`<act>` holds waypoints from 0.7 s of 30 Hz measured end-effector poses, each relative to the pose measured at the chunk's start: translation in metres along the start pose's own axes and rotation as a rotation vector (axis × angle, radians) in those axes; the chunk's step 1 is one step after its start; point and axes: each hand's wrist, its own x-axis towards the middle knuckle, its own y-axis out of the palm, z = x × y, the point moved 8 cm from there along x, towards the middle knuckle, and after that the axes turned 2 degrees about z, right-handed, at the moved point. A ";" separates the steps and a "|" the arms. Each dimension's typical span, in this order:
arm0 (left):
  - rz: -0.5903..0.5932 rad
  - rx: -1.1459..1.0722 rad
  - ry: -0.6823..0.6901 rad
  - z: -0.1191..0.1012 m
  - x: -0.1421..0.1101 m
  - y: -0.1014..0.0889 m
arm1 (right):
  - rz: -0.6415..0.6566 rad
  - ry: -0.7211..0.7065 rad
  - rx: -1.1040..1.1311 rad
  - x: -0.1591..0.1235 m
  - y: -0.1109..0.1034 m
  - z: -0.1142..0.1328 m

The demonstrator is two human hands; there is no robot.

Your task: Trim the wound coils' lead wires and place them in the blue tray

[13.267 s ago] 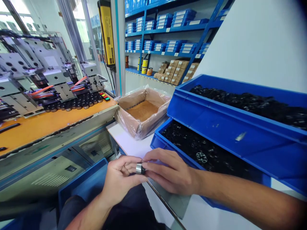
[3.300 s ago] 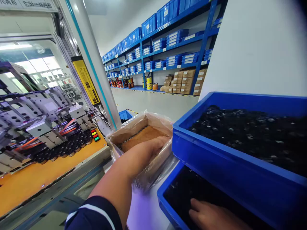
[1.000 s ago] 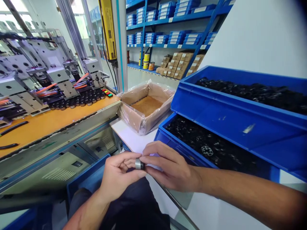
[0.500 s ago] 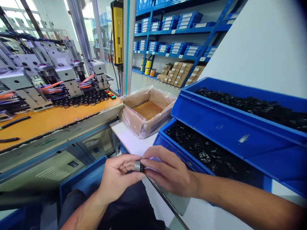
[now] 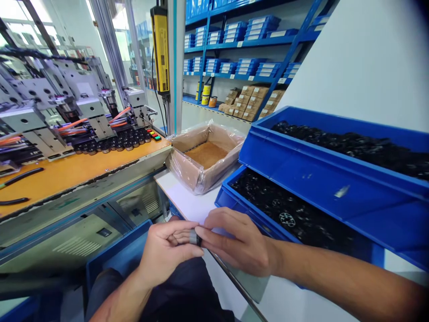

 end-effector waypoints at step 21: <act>0.024 0.855 0.699 -0.058 -0.027 0.010 | 0.163 0.033 -0.291 0.004 -0.049 -0.048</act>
